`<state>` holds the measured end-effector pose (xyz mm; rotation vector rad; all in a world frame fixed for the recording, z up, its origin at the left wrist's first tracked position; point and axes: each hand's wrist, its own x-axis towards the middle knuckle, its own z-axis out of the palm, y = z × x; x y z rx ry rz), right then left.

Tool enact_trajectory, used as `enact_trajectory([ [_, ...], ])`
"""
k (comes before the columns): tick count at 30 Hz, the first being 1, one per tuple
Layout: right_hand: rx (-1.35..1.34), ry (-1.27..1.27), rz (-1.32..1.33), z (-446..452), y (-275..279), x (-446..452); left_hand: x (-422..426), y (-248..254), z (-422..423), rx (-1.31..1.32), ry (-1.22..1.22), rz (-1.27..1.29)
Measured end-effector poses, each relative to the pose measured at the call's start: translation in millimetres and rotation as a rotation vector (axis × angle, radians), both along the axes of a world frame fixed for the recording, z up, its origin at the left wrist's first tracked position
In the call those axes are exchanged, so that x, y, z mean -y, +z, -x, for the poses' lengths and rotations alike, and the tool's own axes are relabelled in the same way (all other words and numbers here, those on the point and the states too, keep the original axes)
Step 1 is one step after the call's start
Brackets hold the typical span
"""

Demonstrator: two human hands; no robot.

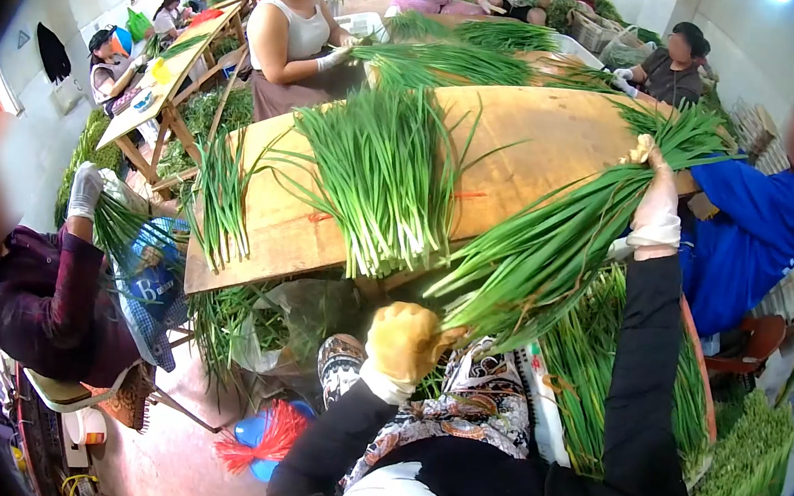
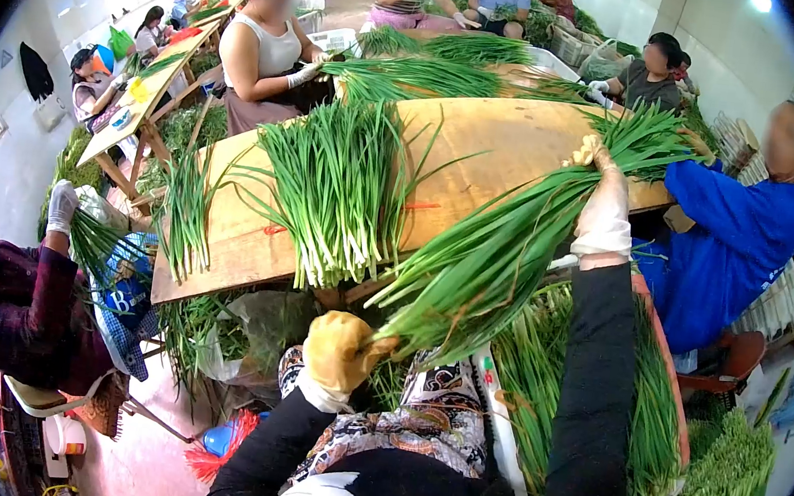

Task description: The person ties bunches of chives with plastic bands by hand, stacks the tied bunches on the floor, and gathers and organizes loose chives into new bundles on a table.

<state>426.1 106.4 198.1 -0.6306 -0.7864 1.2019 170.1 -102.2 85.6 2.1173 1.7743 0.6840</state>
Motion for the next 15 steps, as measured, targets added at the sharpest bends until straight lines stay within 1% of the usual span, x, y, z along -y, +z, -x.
enact_trajectory([
  [1,-0.025,-0.036,0.031,2,1,1,1,-2,-3,-0.070,0.105,-0.306],
  [2,-0.028,-0.040,0.029,2,3,2,0,-11,2,0.088,0.098,-0.434],
  [4,0.005,-0.017,0.006,1,5,5,-6,-1,-4,0.129,0.145,-0.674],
  [5,0.042,-0.033,0.010,4,6,7,-8,-1,-6,0.034,0.135,-0.689],
  [6,0.002,-0.017,-0.018,11,7,8,-10,1,-7,-0.046,0.146,-0.671],
  [8,0.004,-0.044,-0.012,23,9,9,-16,9,-12,-0.133,0.148,-0.650],
  [9,-0.012,-0.004,-0.017,27,10,10,-24,5,-13,-0.088,0.052,-0.647],
  [10,-0.030,-0.028,0.020,34,12,15,-26,13,-20,-0.105,0.002,-0.634],
  [12,0.003,0.028,0.017,37,13,16,-46,2,-22,-0.142,-0.168,-0.593],
  [13,0.018,-0.004,0.009,38,15,15,-48,3,-23,-0.049,-0.226,-0.659],
  [14,0.013,-0.010,0.005,39,18,17,-49,4,-22,-0.052,-0.233,-0.663],
  [15,0.040,-0.050,-0.004,39,22,22,-47,3,-21,0.132,-0.244,-0.671],
])
